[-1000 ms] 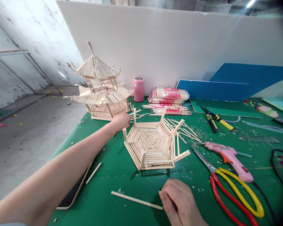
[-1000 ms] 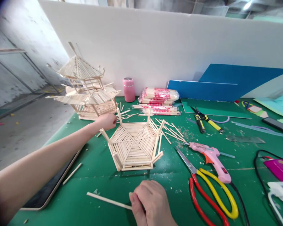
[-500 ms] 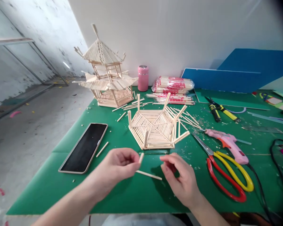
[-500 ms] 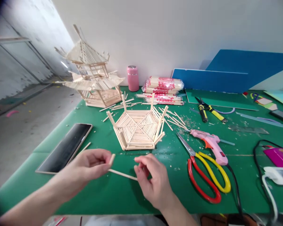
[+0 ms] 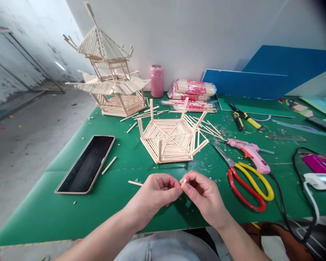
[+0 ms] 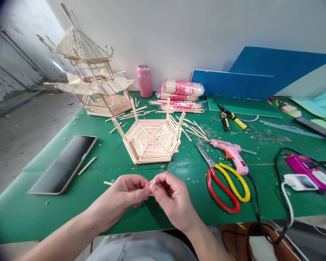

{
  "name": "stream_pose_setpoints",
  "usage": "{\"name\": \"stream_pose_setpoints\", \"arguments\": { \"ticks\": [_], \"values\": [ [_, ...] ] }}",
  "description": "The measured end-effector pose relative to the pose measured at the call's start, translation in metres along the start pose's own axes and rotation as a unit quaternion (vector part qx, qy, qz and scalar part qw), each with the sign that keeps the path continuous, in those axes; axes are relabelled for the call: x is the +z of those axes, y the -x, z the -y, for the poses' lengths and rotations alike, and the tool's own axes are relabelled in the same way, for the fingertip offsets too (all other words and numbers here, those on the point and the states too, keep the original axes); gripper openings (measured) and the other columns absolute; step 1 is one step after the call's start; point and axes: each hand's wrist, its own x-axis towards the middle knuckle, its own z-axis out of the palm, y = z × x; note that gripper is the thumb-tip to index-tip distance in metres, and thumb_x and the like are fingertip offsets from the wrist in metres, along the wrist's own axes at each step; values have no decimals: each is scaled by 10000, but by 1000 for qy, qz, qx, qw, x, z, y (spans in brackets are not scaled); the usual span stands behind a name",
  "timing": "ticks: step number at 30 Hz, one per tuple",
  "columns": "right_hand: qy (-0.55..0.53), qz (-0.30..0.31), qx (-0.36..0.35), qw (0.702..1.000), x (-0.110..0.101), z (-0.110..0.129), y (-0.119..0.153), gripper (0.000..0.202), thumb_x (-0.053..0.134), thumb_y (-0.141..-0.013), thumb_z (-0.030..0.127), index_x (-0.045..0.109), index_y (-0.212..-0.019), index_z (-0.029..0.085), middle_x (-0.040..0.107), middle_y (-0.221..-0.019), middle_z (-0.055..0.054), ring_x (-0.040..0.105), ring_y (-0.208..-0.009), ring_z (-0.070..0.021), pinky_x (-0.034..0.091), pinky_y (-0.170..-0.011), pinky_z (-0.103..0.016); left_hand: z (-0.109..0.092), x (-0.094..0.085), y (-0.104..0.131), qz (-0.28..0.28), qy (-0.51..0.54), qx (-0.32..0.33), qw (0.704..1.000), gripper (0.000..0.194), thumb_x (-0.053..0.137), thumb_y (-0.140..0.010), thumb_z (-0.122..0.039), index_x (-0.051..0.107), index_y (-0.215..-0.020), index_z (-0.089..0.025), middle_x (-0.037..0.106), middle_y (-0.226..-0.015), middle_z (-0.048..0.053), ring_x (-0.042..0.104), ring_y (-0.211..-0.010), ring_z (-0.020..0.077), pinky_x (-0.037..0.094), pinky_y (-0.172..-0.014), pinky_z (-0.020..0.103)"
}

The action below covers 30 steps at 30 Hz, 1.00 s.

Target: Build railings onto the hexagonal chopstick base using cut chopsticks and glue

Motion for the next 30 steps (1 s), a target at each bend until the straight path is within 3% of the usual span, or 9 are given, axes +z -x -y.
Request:
{"name": "stream_pose_setpoints", "arguments": {
  "ticks": [4, 6, 11, 14, 16, 20, 25, 30],
  "values": [
    [-16, -34, -13, 999, -6, -3, 0, 104, 503, -835, 293, 542, -804, 201, 532, -738, 10, 450, -573, -88, 392, -513, -204, -2, 1, 0, -23, -113, 36, 993, 225, 607, -710, -367, 620, -695, -143, 521, -605, -11, 401, -536, 88, 308, -490, 215],
    [-25, -73, -10, 997, -12, -5, -1, 109, 500, -839, 304, 538, -825, 204, 529, -723, 14, 441, -555, -83, 392, -504, -201, -3, 2, 1, -63, -201, 94, 973, 164, 596, -717, -328, 630, -714, -167, 550, -623, -3, 446, -558, 109, 344, -508, 226],
    [33, -155, 6, 987, -32, -13, -4, 141, 540, -812, 330, 542, -815, 189, 543, -692, 4, 463, -561, -96, 411, -506, -208, -4, -6, 2, -198, -377, 262, 866, 144, 544, -763, -270, 595, -649, -198, 560, -623, 1, 494, -563, 125, 385, -535, 238],
    [101, -163, 11, 981, -43, -15, -8, 156, 554, -793, 343, 551, -815, 189, 567, -730, -12, 482, -573, -108, 417, -512, -218, -4, -22, -2, -302, -434, 290, 798, 115, 530, -763, -262, 555, -674, -194, 548, -668, 2, 492, -594, 130, 402, -588, 247],
    [155, -147, 12, 977, -48, -14, -12, 159, 552, -788, 344, 562, -806, 187, 575, -740, -20, 490, -574, -116, 417, -516, -228, -3, -34, -9, -332, -467, 276, 772, 102, 548, -741, -278, 563, -771, -182, 551, -744, 16, 500, -637, 144, 409, -608, 258],
    [219, -122, -7, 968, -50, -12, -17, 150, 526, -799, 330, 564, -787, 186, 573, -759, -28, 497, -592, -127, 422, -536, -238, -2, -51, -25, -272, -494, 239, 791, 249, 553, -726, -296, 588, -930, -157, 544, -828, 39, 531, -715, 166, 423, -626, 264],
    [219, -117, -11, 969, -46, -13, -17, 144, 526, -799, 320, 566, -777, 184, 582, -777, -30, 497, -599, -127, 413, -542, -234, -4, -54, -38, -235, -492, 246, 801, 142, 523, -732, -275, 619, -734, -171, 550, -727, 20, 540, -697, 167, 425, -630, 266],
    [188, -120, 4, 975, -45, -14, -14, 176, 510, -810, 345, 566, -786, 180, 590, -713, -20, 508, -578, -126, 421, -528, -226, -8, -54, -40, -224, -494, 258, 799, 153, 508, -730, -254, 600, -634, -177, 566, -682, 22, 543, -719, 186, 424, -665, 292]
  ]
}}
